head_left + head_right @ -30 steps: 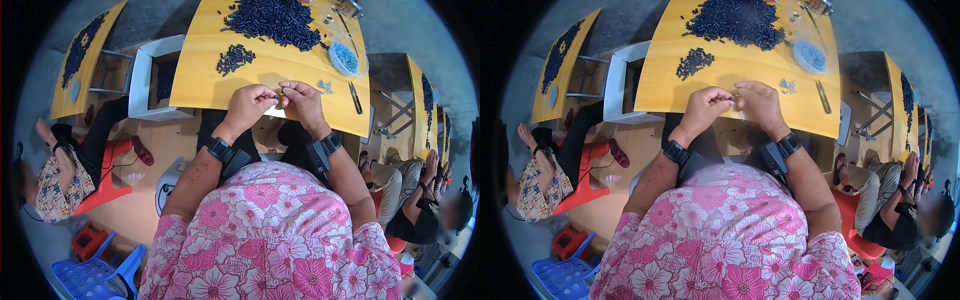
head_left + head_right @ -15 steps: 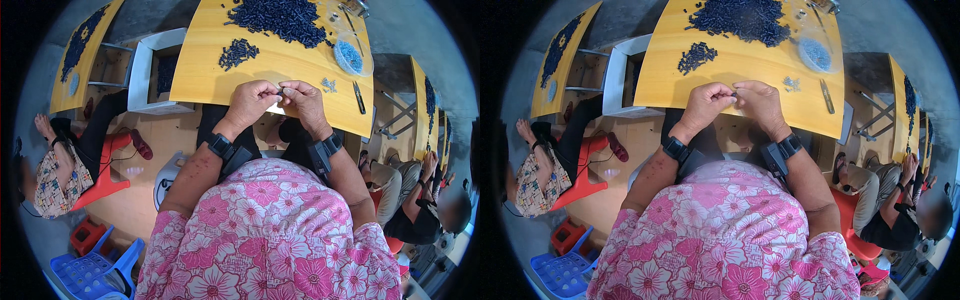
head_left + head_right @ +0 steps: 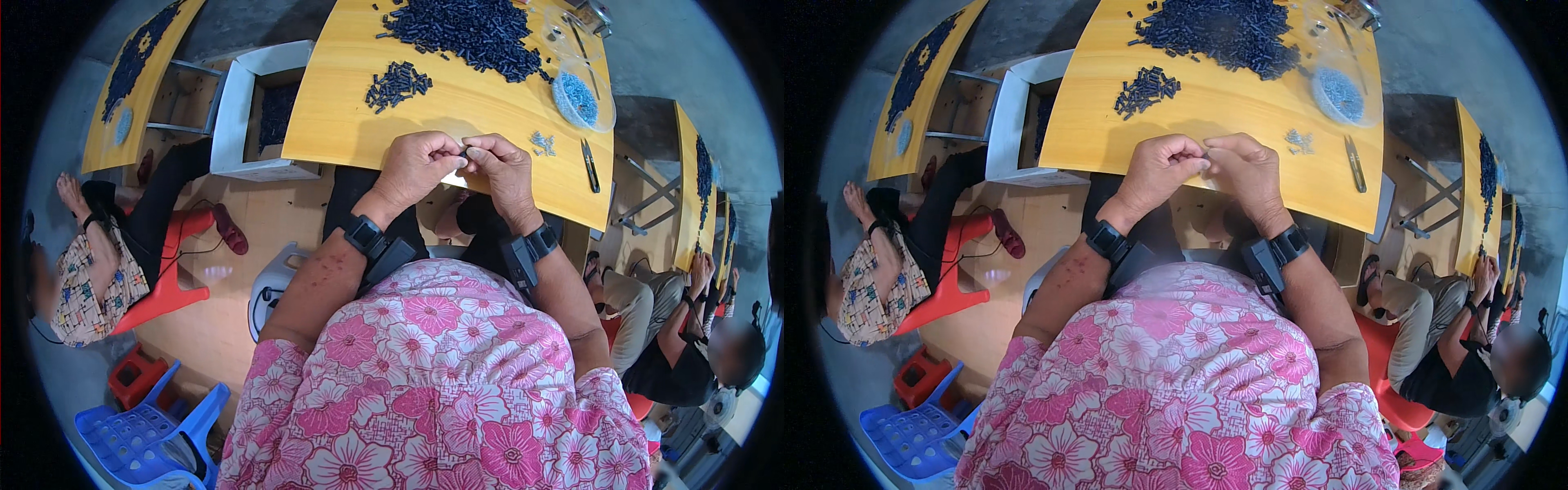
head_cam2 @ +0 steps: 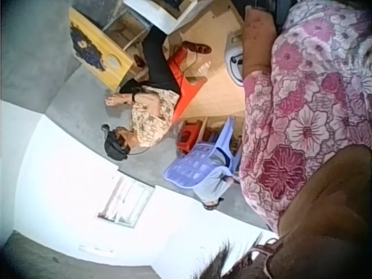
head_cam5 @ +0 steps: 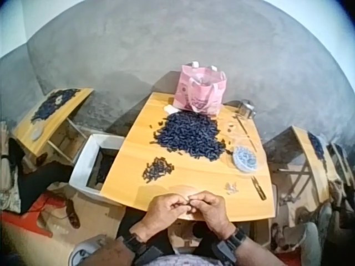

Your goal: Assembling small black plastic components by hand in a manufacturing environment.

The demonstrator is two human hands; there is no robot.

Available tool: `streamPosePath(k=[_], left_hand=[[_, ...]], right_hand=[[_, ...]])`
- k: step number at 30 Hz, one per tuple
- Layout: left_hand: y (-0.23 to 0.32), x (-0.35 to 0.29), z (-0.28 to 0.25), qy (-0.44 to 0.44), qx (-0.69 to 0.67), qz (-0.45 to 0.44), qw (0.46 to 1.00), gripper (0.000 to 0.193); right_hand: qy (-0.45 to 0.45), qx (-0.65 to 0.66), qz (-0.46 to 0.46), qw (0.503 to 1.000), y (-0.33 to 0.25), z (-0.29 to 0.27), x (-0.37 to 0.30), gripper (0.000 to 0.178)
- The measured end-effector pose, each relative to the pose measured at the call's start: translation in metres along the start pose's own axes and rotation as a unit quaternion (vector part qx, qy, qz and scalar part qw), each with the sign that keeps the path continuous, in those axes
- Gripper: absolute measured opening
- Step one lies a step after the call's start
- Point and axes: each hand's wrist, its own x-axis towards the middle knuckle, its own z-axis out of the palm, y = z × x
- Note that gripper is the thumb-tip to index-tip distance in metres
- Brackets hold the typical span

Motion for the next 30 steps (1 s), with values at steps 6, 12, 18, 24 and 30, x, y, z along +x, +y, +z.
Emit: streamPosePath(k=[6,12,18,24,30], left_hand=[[0.0001,0.0009,-0.0016,-0.015,0.002,-0.007,1.000,0.007],[0.0003,0.0013,-0.0026,-0.021,-0.035,-0.010,0.999,0.008],[-0.0017,0.0010,-0.0034,-0.008,-0.020,-0.002,1.000,0.008],[-0.0010,0.0007,-0.0031,-0.002,-0.023,-0.003,1.000,0.007],[0.0016,0.0005,-0.0040,-0.002,-0.026,0.002,1.000,0.009]], right_hand=[[0.006,-0.026,-0.043,0.999,0.0005,0.0022,-0.0024,0.015],[0.001,-0.068,-0.073,0.995,0.0015,0.0003,-0.0034,0.018],[-0.005,-0.131,-0.097,0.987,0.0009,0.0028,-0.0056,0.020],[-0.028,-0.089,-0.078,0.993,-0.0001,0.0017,-0.0063,0.020],[-0.042,-0.042,-0.033,0.998,-0.0005,-0.0030,-0.0042,0.019]])
